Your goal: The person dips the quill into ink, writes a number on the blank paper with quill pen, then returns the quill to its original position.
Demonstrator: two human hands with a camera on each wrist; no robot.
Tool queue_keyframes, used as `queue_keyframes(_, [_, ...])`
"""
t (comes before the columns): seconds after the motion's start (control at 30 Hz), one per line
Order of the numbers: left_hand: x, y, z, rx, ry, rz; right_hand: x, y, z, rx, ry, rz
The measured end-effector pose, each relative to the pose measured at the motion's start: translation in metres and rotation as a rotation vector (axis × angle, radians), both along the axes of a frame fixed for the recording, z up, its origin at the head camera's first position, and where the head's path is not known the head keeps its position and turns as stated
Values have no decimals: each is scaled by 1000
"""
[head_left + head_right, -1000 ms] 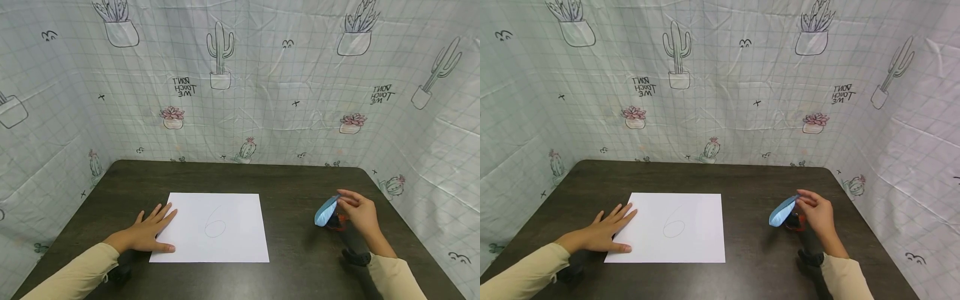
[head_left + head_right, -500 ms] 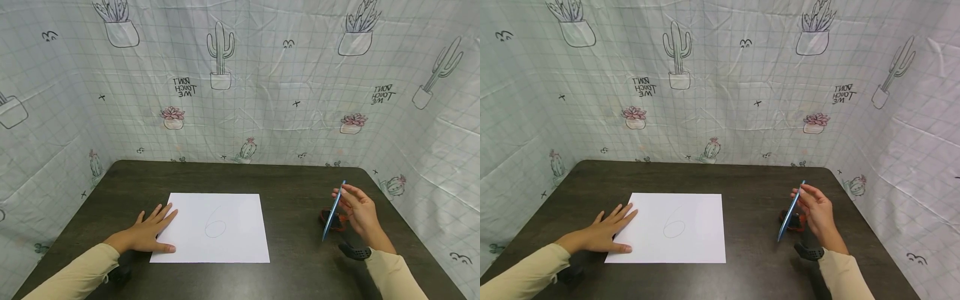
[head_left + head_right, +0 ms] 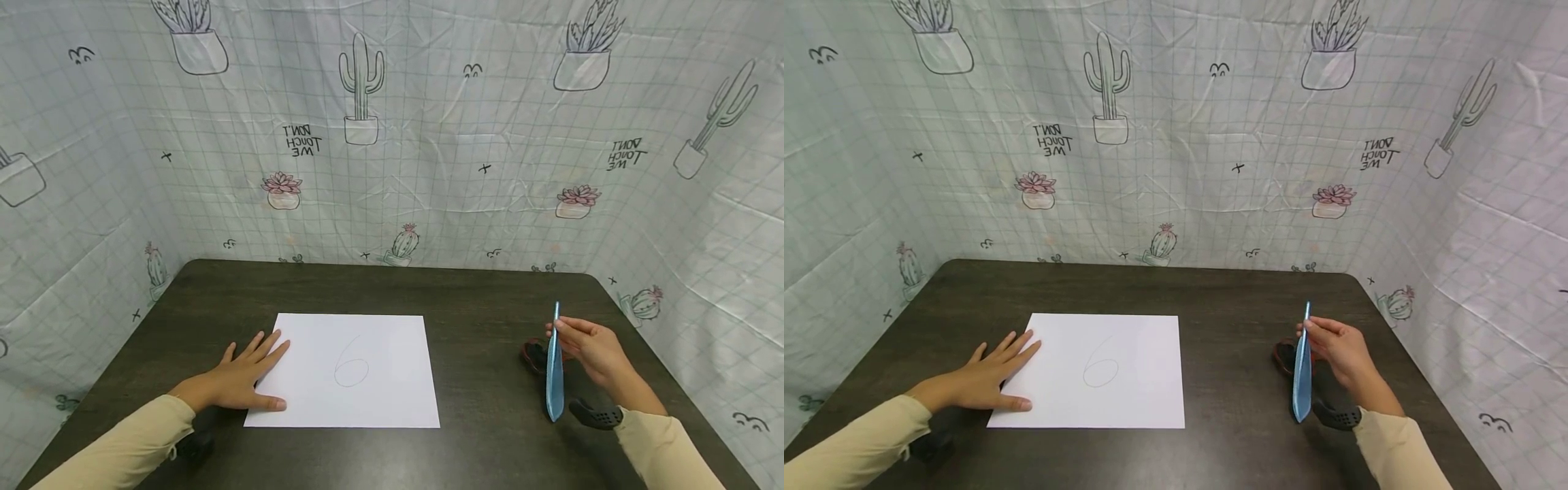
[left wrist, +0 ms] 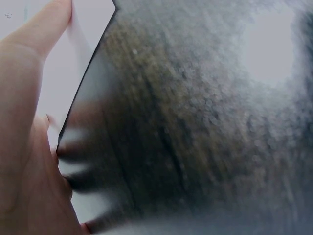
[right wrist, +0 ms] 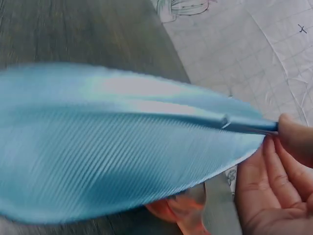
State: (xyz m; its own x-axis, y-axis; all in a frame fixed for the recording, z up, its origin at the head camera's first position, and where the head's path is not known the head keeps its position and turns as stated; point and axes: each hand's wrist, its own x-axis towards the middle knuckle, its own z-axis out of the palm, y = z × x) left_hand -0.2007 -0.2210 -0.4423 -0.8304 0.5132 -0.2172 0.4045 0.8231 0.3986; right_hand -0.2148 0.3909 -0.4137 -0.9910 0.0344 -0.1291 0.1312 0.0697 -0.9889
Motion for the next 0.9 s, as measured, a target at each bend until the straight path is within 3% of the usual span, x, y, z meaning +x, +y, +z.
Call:
queue_keyframes(0.3, [-2,-2,-6,14,24,-7,1,15,-4,317,-100,72])
queue_keyframes(0.5, [-1,-2,-4,9,19,-7,3,23,-3,429,-149,156])
queue_keyframes(0.73, [1,0,1,0,3,-9,6,25,-1,565,-142,146])
queue_keyframes(0.9, [-1,-1,-3,-7,8,-7,7,25,2,633,-125,145])
